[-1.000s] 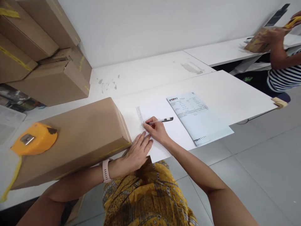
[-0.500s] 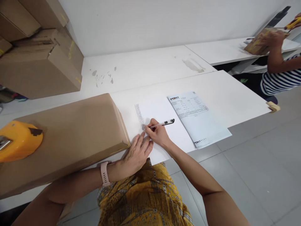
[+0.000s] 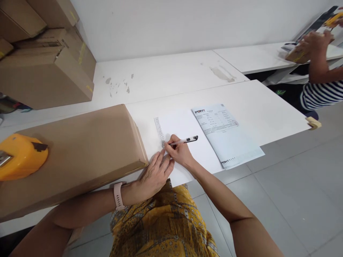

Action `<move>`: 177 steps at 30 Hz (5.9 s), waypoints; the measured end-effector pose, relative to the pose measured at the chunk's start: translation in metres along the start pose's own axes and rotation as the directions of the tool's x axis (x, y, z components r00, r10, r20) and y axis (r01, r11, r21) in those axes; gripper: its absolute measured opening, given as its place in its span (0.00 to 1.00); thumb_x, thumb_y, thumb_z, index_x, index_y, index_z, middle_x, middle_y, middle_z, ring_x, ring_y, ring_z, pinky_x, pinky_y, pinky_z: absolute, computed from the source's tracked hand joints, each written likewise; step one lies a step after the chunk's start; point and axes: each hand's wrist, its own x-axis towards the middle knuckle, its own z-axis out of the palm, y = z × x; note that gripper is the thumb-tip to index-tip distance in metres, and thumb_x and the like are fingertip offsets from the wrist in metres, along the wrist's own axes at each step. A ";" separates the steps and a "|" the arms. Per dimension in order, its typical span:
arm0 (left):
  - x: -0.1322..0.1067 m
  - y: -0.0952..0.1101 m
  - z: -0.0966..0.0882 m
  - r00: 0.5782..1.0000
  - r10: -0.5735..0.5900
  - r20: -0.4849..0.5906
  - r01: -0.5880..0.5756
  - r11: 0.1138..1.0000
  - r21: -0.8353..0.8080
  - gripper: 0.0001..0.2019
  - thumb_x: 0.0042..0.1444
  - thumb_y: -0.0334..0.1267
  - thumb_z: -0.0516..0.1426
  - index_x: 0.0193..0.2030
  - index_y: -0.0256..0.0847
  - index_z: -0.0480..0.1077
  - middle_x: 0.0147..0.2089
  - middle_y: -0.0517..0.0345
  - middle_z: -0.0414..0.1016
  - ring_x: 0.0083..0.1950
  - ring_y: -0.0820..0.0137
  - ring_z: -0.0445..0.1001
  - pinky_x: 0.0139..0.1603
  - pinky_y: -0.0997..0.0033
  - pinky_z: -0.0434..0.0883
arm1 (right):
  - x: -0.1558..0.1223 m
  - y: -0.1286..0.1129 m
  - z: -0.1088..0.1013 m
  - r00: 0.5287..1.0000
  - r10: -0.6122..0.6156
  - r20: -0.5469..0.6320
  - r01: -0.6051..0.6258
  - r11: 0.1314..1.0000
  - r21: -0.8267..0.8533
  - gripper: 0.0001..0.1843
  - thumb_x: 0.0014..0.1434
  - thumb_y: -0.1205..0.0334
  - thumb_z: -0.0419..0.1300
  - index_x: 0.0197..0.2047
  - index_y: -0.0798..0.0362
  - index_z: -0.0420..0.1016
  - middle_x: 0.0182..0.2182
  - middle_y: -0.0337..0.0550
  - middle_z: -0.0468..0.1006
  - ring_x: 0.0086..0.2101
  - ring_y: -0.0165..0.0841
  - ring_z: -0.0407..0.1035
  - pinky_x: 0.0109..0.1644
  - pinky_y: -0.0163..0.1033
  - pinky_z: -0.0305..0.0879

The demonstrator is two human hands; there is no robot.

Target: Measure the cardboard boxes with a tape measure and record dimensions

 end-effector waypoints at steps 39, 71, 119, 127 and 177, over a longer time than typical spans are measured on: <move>-0.002 0.000 0.001 1.000 0.001 -0.012 -0.001 1.000 0.008 0.22 0.66 0.33 0.52 0.64 0.27 0.68 0.64 0.35 0.72 0.67 0.45 0.70 0.69 0.47 0.63 | -0.001 0.001 0.000 1.000 -0.011 -0.023 0.011 1.000 0.004 0.15 0.60 0.53 0.62 0.28 0.49 0.62 0.21 0.31 0.62 0.22 0.28 0.57 0.26 0.36 0.54; -0.002 0.001 0.004 1.000 -0.003 -0.027 0.004 1.000 0.029 0.21 0.66 0.34 0.52 0.63 0.28 0.69 0.64 0.37 0.73 0.67 0.45 0.70 0.68 0.46 0.63 | 0.000 0.001 0.000 0.999 -0.026 -0.047 0.026 1.000 -0.009 0.14 0.59 0.56 0.62 0.27 0.49 0.62 0.20 0.30 0.60 0.22 0.26 0.54 0.25 0.36 0.51; -0.003 0.002 0.002 1.000 -0.007 -0.027 0.008 1.000 0.027 0.22 0.66 0.33 0.51 0.64 0.28 0.68 0.63 0.37 0.73 0.67 0.46 0.70 0.69 0.45 0.62 | -0.001 -0.002 -0.001 0.998 -0.049 -0.044 0.041 0.982 -0.184 0.11 0.62 0.55 0.57 0.31 0.47 0.61 0.17 0.30 0.61 0.19 0.29 0.58 0.24 0.36 0.54; -0.003 0.001 -0.001 1.000 -0.006 -0.026 0.007 1.000 0.025 0.22 0.65 0.33 0.52 0.64 0.29 0.69 0.62 0.38 0.74 0.67 0.46 0.70 0.69 0.45 0.63 | -0.001 -0.001 0.000 0.999 -0.019 -0.037 0.013 0.987 -0.157 0.11 0.62 0.55 0.58 0.31 0.47 0.60 0.17 0.29 0.62 0.18 0.29 0.59 0.24 0.36 0.55; -0.003 0.000 0.000 1.000 -0.003 -0.028 0.004 1.000 0.023 0.21 0.66 0.33 0.51 0.63 0.28 0.69 0.61 0.38 0.74 0.66 0.46 0.71 0.68 0.46 0.64 | 0.000 0.001 0.001 0.997 -0.043 -0.065 0.030 0.984 -0.178 0.10 0.61 0.58 0.57 0.30 0.47 0.60 0.16 0.28 0.61 0.18 0.27 0.57 0.24 0.34 0.53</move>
